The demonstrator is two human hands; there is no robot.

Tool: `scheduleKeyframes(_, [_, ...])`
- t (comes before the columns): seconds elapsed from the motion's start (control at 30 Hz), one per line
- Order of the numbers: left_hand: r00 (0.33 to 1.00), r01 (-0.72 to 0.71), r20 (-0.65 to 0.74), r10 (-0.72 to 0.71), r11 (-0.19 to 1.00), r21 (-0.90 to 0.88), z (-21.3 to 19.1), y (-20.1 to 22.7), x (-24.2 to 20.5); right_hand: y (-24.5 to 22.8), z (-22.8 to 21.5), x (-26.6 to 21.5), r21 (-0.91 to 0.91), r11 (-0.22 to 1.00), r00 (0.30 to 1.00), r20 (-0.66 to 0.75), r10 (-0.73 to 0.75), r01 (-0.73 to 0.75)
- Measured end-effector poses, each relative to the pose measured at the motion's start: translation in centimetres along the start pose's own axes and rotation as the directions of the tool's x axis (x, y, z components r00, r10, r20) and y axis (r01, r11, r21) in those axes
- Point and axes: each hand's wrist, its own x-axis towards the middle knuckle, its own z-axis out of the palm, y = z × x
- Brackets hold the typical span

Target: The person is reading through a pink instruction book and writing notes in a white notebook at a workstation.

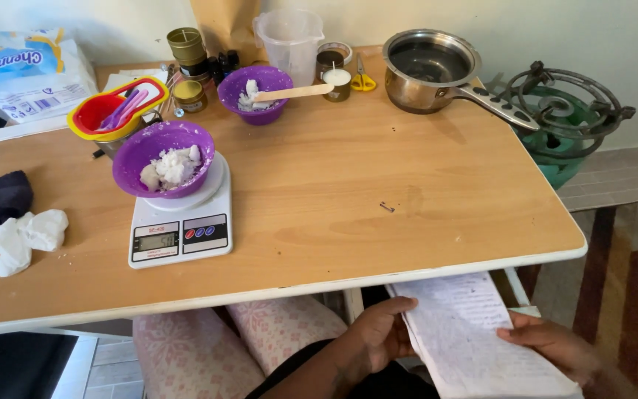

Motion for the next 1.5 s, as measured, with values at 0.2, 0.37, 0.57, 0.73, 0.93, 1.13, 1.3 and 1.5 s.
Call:
scheduleKeyframes(0.2, [0.964, -0.121, -0.257, 0.066, 0.971, -0.206, 0.7, 0.0, -4.0, -2.6, 6.0, -4.1, -0.719, 0.695, 0.968, -0.16, -0.195, 0.021])
scheduleKeyframes(0.37, [0.89, -0.264, -0.427, 0.159, 0.944, -0.199, -0.2, 0.2, -6.7, -1.9, 3.8, 3.4, -0.868, 0.151, 0.788, 0.341, -0.513, 0.474])
scheduleKeyframes(0.57, [0.759, -0.483, -0.58, 0.296, 0.853, -0.197, -2.1, 0.9, -8.8, -3.4, 7.7, 5.1, -0.88, -0.259, 0.821, 0.468, -0.327, 0.399])
scheduleKeyframes(0.73, [0.731, -0.512, -0.632, 0.256, 0.818, -0.262, -5.5, 1.1, -9.3, -5.0, 8.0, 7.0, -0.917, -0.146, 0.85, 0.398, -0.346, 0.371])
scheduleKeyframes(0.93, [0.774, -0.455, -0.602, 0.195, 0.833, -0.315, -6.0, 0.7, -9.5, -5.2, 5.3, 10.9, -0.927, -0.162, 0.839, 0.376, -0.393, 0.339])
scheduleKeyframes(1.13, [0.802, -0.432, -0.577, 0.154, 0.817, -0.383, -3.5, 0.9, -10.5, -5.4, 5.5, 10.2, -0.946, -0.15, 0.861, 0.325, -0.391, 0.289])
scheduleKeyframes(1.3, [0.843, -0.402, -0.51, 0.173, 0.832, -0.382, -2.4, 1.0, -10.4, -5.8, 6.4, 9.7, -0.955, -0.141, 0.873, 0.294, -0.39, 0.259])
scheduleKeyframes(1.5, [0.886, -0.375, -0.427, 0.183, 0.823, -0.426, -0.6, 0.6, -8.7, -6.1, 6.0, 10.0, -0.968, -0.127, 0.89, 0.249, -0.382, 0.216])
